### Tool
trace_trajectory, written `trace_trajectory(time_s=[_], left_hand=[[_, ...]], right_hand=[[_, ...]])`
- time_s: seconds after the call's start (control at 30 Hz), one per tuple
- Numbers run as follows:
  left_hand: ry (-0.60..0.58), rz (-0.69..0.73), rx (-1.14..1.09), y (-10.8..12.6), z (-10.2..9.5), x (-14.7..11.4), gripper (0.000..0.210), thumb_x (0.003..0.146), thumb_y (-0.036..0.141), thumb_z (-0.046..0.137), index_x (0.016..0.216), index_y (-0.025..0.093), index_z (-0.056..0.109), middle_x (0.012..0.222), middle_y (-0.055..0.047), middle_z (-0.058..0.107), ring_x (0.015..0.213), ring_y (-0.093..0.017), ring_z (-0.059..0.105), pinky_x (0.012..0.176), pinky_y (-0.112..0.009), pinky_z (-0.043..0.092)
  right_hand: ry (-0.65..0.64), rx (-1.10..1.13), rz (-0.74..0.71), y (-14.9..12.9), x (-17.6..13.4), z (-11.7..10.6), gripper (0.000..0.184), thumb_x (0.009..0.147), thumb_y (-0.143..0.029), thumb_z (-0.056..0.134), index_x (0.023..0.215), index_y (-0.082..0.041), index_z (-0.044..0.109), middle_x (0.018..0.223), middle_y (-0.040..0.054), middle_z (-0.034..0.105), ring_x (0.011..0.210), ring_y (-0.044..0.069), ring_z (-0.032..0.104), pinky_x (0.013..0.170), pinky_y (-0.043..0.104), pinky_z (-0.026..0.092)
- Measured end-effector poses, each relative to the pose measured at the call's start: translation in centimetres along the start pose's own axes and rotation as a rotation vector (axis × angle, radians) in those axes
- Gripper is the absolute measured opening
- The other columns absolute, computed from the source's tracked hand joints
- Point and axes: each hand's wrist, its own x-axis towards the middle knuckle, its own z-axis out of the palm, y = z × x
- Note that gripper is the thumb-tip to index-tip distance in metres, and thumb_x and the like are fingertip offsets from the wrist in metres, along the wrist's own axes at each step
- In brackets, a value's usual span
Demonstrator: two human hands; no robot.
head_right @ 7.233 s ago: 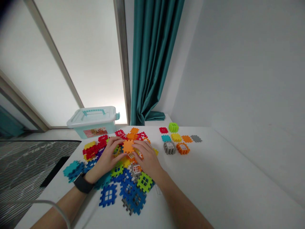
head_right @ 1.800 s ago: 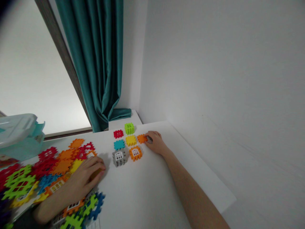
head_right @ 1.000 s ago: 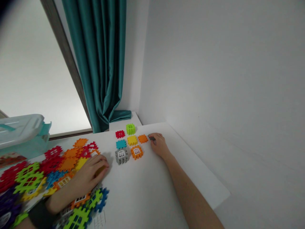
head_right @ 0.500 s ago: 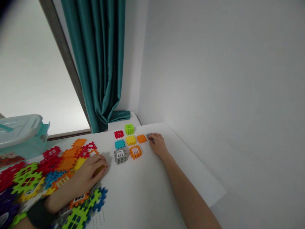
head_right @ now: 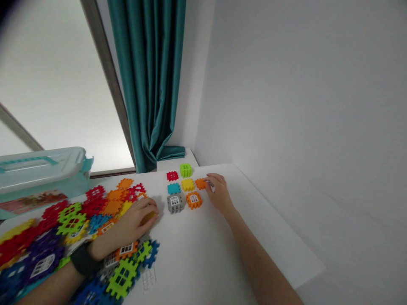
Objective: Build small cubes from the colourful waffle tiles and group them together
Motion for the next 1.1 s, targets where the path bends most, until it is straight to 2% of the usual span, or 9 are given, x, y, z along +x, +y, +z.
trace_trajectory(time_s=[0.07,0.3,0.47,0.6,0.77,0.93,1.1], left_hand=[[0.017,0.004,0.007,-0.1,-0.5,0.1,0.015,0.095,0.027,0.054,0.098,0.020,0.067,0.108,-0.009,0.065,0.104,-0.024,0.060,0.093,-0.039,0.050],[-0.037,0.000,0.087,-0.4,-3.4,-0.9,0.015,0.096,0.028,0.054,0.100,0.020,0.067,0.108,-0.008,0.065,0.105,-0.025,0.060,0.096,-0.042,0.048],[-0.034,-0.033,0.146,-0.7,-5.5,-3.6,0.015,0.095,0.024,0.053,0.101,0.021,0.067,0.109,-0.008,0.066,0.107,-0.025,0.058,0.097,-0.042,0.047],[-0.016,-0.082,0.194,-1.1,-6.6,-6.0,0.016,0.094,0.025,0.054,0.102,0.021,0.067,0.108,-0.007,0.066,0.105,-0.025,0.058,0.096,-0.043,0.047],[0.042,-0.148,0.257,-1.7,-6.9,-8.5,0.016,0.093,0.024,0.056,0.106,0.022,0.066,0.110,-0.008,0.067,0.102,-0.026,0.059,0.095,-0.046,0.045],[0.096,-0.215,0.277,-2.6,-6.9,-10.3,0.013,0.095,0.024,0.056,0.100,0.021,0.067,0.106,-0.007,0.067,0.101,-0.026,0.059,0.094,-0.046,0.044],[0.095,-0.258,0.290,-3.1,-7.2,-11.3,0.014,0.092,0.028,0.062,0.102,0.021,0.067,0.104,-0.007,0.064,0.102,-0.028,0.058,0.091,-0.045,0.045]], right_hand=[[0.022,0.029,-0.068,-2.2,-0.1,0.1,0.020,0.090,-0.022,0.053,0.099,-0.023,0.071,0.118,0.0121,0.068,0.118,0.030,0.057,0.107,0.053,0.044],[0.017,0.068,-0.258,-10.5,-0.9,1.8,0.020,0.090,-0.018,0.053,0.099,-0.025,0.069,0.116,0.0094,0.068,0.117,0.028,0.058,0.107,0.051,0.043],[-0.114,0.109,-0.328,-14.7,-1.4,3.7,0.022,0.091,-0.017,0.052,0.100,-0.026,0.070,0.114,0.0079,0.070,0.117,0.027,0.058,0.109,0.051,0.039],[-0.225,0.120,-0.383,-17.5,-1.3,5.2,0.022,0.093,-0.017,0.051,0.101,-0.025,0.069,0.112,0.0077,0.070,0.112,0.026,0.058,0.106,0.049,0.039],[-0.396,0.128,-0.454,-21.0,-1.1,7.1,0.019,0.094,-0.016,0.052,0.102,-0.024,0.068,0.106,0.0066,0.070,0.105,0.025,0.058,0.100,0.045,0.041],[-0.429,0.153,-0.451,-23.4,-1.9,9.3,0.018,0.094,-0.015,0.054,0.101,-0.024,0.067,0.099,0.0056,0.070,0.101,0.024,0.059,0.099,0.045,0.042],[-0.460,0.140,-0.422,-23.6,-3.8,10.1,0.020,0.096,-0.016,0.052,0.106,-0.024,0.067,0.103,0.0067,0.071,0.103,0.025,0.059,0.096,0.046,0.044]])
